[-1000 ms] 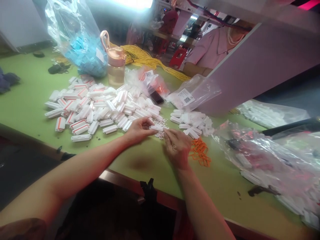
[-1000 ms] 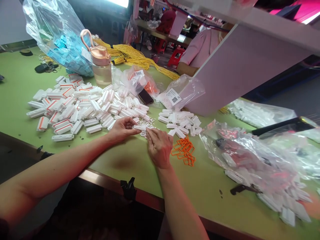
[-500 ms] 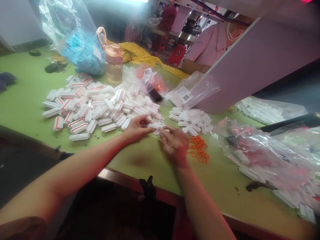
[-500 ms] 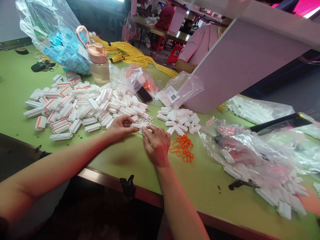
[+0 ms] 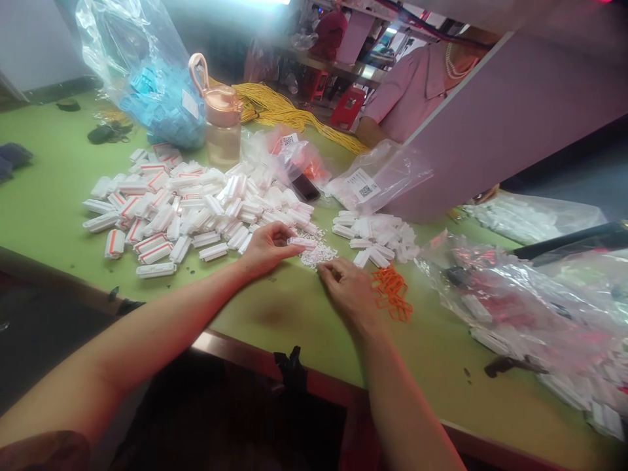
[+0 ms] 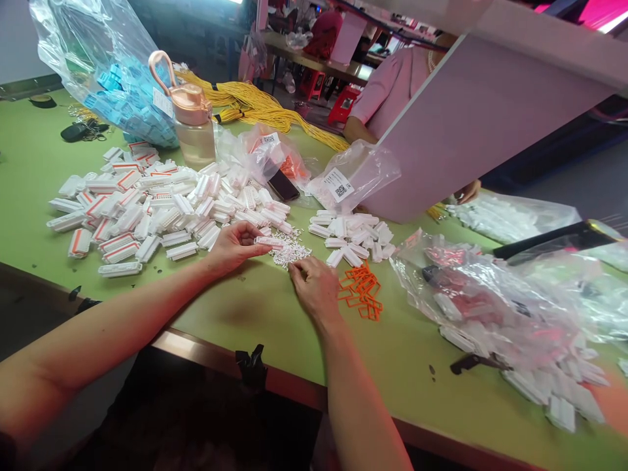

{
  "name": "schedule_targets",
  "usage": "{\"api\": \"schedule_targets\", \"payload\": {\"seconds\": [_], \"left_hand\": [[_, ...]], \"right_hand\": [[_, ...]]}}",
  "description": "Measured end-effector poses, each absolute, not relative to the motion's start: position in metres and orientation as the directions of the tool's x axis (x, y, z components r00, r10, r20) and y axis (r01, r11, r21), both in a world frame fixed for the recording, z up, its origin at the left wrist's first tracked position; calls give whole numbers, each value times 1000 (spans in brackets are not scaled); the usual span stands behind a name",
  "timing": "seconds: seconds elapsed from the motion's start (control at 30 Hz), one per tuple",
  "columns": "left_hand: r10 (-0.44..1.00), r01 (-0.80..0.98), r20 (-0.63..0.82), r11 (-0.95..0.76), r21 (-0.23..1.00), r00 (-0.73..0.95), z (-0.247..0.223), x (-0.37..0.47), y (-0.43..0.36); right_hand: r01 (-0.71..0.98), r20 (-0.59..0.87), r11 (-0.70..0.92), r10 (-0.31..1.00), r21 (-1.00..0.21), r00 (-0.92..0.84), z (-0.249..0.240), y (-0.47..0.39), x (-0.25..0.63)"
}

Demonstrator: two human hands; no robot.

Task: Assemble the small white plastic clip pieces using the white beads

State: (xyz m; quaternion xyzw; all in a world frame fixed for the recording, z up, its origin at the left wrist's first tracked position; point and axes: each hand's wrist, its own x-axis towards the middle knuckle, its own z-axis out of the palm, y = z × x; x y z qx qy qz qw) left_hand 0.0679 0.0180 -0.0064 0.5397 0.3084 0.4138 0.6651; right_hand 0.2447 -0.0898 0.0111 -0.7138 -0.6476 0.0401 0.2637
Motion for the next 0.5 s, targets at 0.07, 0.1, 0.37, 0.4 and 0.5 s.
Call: {"api": "schedule_targets", "payload": {"seconds": [0.07,0.1,0.37,0.4,0.5], "left_hand": [[885,-228,40,76,971,464,-5,68,18],[885,-230,40,77,970,464,-5,68,17],[886,-207,32,73,976,463,-4,67,18],[884,-211,34,74,975,466,-4,67,17],[873,-204,39,70,976,486,-4,68,16]], "right_hand": [[894,292,-38,938,-446,186,12,-90,245],[891,286,-43,939,-452,191,12,-90,246],[885,200,21,976,-465,82,11,-89,250],[878,208,19,974,-479,92,11,-89,250],[810,320,61,934,-584,160,12,-87,251]]}}
